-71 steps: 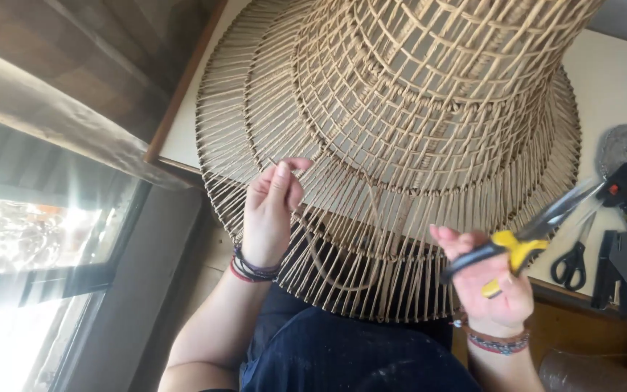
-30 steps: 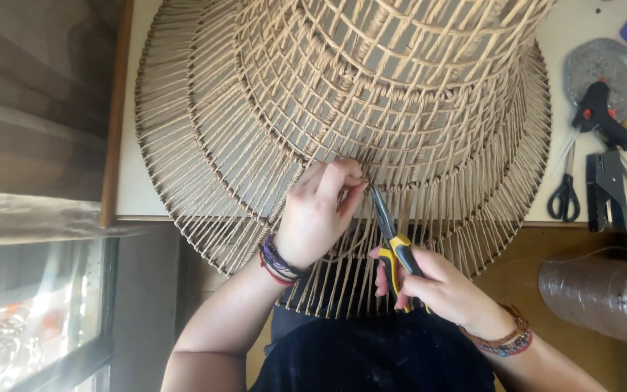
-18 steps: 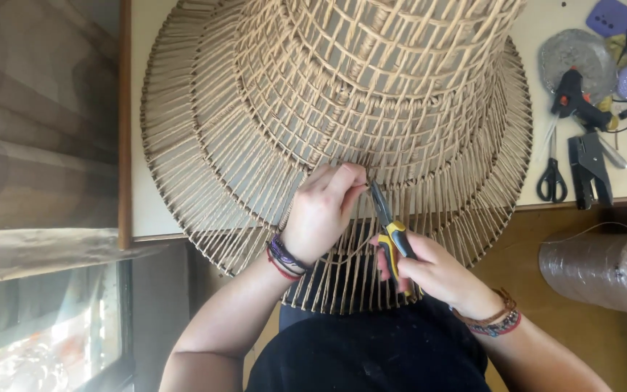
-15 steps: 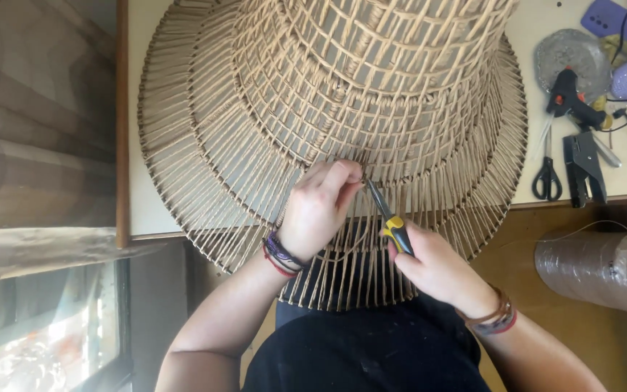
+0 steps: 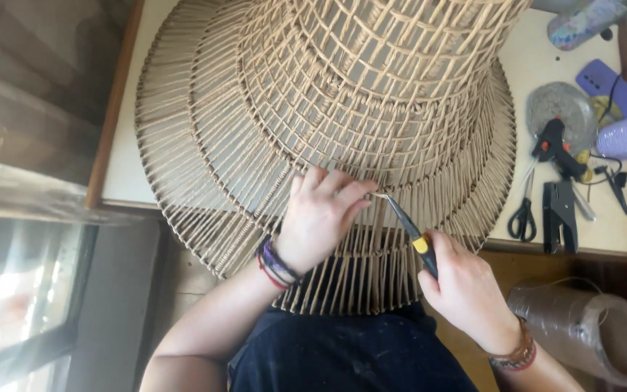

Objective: Weaving wicker strands into a lampshade frame and trimming the excess with pliers.

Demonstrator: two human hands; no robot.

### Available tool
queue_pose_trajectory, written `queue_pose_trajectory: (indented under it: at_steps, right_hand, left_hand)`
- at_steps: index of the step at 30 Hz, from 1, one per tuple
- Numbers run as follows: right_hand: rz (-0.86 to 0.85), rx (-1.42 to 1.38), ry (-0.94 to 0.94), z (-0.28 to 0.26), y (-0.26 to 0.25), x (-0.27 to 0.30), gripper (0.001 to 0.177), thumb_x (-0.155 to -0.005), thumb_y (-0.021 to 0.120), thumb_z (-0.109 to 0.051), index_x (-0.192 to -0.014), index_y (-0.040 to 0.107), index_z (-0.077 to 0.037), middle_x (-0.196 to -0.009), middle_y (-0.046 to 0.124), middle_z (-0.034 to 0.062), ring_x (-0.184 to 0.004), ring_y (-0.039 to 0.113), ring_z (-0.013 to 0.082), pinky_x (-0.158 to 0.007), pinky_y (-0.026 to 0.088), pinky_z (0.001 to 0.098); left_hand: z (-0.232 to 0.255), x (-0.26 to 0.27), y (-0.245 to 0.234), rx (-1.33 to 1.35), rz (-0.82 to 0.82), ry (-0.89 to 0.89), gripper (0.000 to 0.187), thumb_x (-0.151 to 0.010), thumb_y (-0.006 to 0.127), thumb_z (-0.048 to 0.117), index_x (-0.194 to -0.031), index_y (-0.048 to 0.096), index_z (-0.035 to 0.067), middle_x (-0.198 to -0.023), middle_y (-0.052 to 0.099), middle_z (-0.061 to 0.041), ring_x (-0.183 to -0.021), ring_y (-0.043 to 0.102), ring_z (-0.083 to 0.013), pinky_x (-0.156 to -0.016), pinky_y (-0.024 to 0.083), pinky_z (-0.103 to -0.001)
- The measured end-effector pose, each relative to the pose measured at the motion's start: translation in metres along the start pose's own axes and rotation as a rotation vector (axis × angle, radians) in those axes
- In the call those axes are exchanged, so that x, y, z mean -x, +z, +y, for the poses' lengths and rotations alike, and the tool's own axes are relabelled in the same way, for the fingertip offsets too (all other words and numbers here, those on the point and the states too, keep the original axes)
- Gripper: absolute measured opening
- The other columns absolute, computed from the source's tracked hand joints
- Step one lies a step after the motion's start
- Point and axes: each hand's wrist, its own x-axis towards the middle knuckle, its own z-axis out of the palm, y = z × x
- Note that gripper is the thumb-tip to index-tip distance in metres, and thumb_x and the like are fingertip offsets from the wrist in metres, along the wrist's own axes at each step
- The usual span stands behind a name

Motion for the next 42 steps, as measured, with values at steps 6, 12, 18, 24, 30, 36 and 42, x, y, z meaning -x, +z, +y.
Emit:
queue_pose_trajectory:
  at_steps: [6,12,18,24,30,36,42]
  right_hand:
    - [-0.451,-0.525,-0.022,0.015,-0.003,-0.031,0.034,-0.093,0.054,-0.008,-0.127,0.055,-0.014,-0.102,0.068,-0.0017,-0.091,0.072,0.011,-0.087,0.061,0.0269]
    - [-0.548,-1.176,0.114,-0.002,-0.019,-0.049,0.031,-0.076,0.048,0.007,-0.099,0.068,0.011,-0.089,0.071,0.0192,-0.084,0.075,0.0275,-0.054,0.062,0.0337]
    - [-0.749,-1.21,0.056,0.013,-0.029,-0.062,0.033,-0.077,0.039,0.005,-0.099,0.063,0.009,-0.089,0.064,0.0163,-0.083,0.068,0.0255,-0.052,0.058,0.0312]
    - [-0.849,-1.056,0.119,0.007,-0.054,-0.073,0.035,-0.076,0.042,0.004,-0.099,0.069,0.01,-0.094,0.071,0.0193,-0.092,0.073,0.028,-0.062,0.063,0.0362]
    - [-0.884,-0.945,0.277,-0.001,-0.075,-0.077,0.04,-0.077,0.042,0.004,-0.105,0.069,0.012,-0.098,0.075,0.0223,-0.094,0.078,0.0324,-0.069,0.067,0.0423]
    - [-0.867,-0.81,0.307,-0.012,-0.089,-0.08,0.043,-0.076,0.041,0.003,-0.108,0.069,0.012,-0.1,0.076,0.0226,-0.095,0.079,0.0323,-0.073,0.069,0.0435]
    - [-0.889,-0.99,0.463,-0.009,-0.075,-0.074,0.029,-0.095,0.047,-0.008,-0.111,0.068,0.003,-0.103,0.076,0.0174,-0.094,0.075,0.0273,-0.078,0.066,0.0428]
  left_hand:
    - [-0.004,0.002,0.009,0.249,0.142,-0.117,0.015,-0.087,0.081,0.025,-0.088,0.073,0.012,-0.092,0.061,-0.004,-0.085,0.058,-0.0191,-0.076,0.05,-0.034]
    - [0.002,0.0,0.01,0.237,0.13,-0.209,0.008,-0.083,0.074,0.006,-0.08,0.066,0.009,-0.09,0.052,-0.004,-0.08,0.064,-0.0297,-0.072,0.055,-0.039]
    - [0.014,-0.011,0.0,0.097,0.033,-0.222,0.006,-0.082,0.066,0.006,-0.077,0.063,0.008,-0.088,0.052,-0.006,-0.075,0.065,-0.0293,-0.064,0.059,-0.037]
    - [0.024,-0.015,-0.003,0.025,-0.08,-0.266,0.007,-0.085,0.066,0.005,-0.079,0.07,0.009,-0.082,0.054,-0.004,-0.066,0.07,-0.0247,-0.057,0.06,-0.033]
    - [0.024,-0.01,-0.001,0.061,-0.056,-0.255,0.006,-0.089,0.066,0.008,-0.084,0.069,0.006,-0.084,0.054,-0.006,-0.063,0.071,-0.029,-0.053,0.061,-0.038]
    - [0.022,-0.003,0.005,-0.084,0.041,-0.16,0.004,-0.095,0.068,0.017,-0.095,0.071,0.013,-0.096,0.055,-0.001,-0.074,0.072,-0.0213,-0.06,0.062,-0.032]
    - [0.009,-0.004,0.007,0.019,0.324,0.033,0.006,-0.1,0.07,0.011,-0.097,0.067,0.007,-0.084,0.072,-0.004,-0.062,0.064,-0.0138,-0.051,0.049,-0.026]
